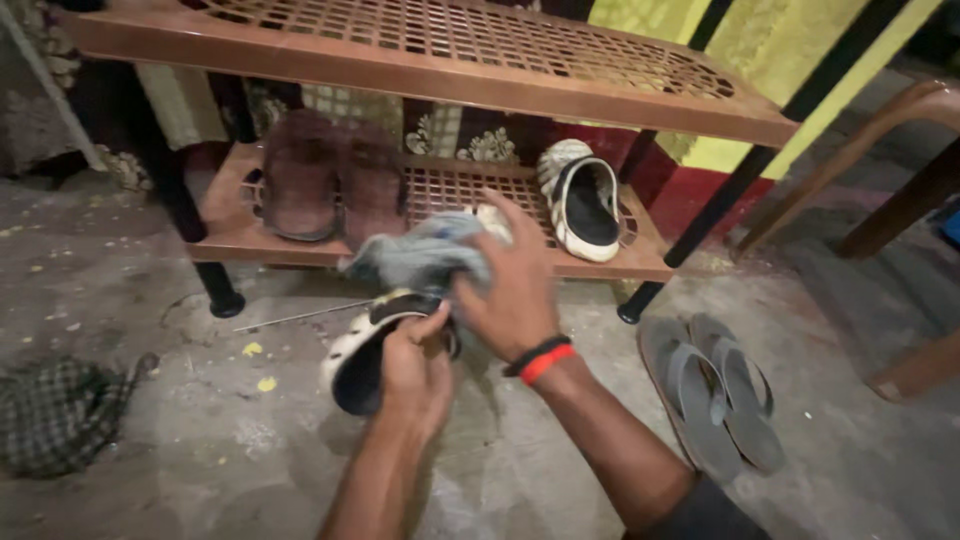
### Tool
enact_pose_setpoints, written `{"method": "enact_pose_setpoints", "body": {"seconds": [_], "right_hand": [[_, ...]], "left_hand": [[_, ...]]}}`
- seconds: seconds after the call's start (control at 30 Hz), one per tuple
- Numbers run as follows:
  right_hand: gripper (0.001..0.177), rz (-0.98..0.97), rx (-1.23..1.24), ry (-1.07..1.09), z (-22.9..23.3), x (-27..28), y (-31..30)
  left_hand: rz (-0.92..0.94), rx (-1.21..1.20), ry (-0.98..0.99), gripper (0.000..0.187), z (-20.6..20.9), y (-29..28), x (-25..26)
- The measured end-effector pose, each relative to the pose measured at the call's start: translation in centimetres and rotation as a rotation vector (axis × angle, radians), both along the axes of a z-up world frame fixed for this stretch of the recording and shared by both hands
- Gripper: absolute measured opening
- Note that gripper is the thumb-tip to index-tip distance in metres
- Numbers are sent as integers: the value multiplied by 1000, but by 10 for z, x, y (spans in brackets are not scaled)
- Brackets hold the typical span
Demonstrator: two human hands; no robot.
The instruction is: The person cleans a pair of white clogs and a pair of grey flip-flops using a grey cloth. They wipe the exterior and interior of each shoe individually and place them on a two-tiered shoe rack.
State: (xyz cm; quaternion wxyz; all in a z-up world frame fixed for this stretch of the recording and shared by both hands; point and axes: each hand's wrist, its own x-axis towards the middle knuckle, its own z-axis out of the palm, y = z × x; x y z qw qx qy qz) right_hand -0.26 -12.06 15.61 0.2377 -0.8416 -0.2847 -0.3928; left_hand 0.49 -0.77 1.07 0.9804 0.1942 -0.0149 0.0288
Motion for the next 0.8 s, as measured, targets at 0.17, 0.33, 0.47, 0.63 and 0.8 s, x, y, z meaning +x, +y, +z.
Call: {"method": "enact_pose_setpoints", "body": {"seconds": [0.17, 0.33, 0.47, 0.63, 0.8], "right_hand": [[35, -308, 493, 391, -64, 30, -51], [29, -54, 628, 518, -58, 37, -47], [41, 5, 340, 71, -24, 32, -15], [61, 218, 125, 306, -26, 24, 1], [49, 196, 409, 812, -63, -5, -21]], "left_hand": [[-16, -153, -8, 49, 66, 15, -21], [-48, -256, -49, 61, 101, 17, -38], [-59, -108, -13, 58, 89, 13, -36], [-86, -85, 106, 51, 69, 8, -36], [0, -95, 51, 48, 72, 7, -39]]}}
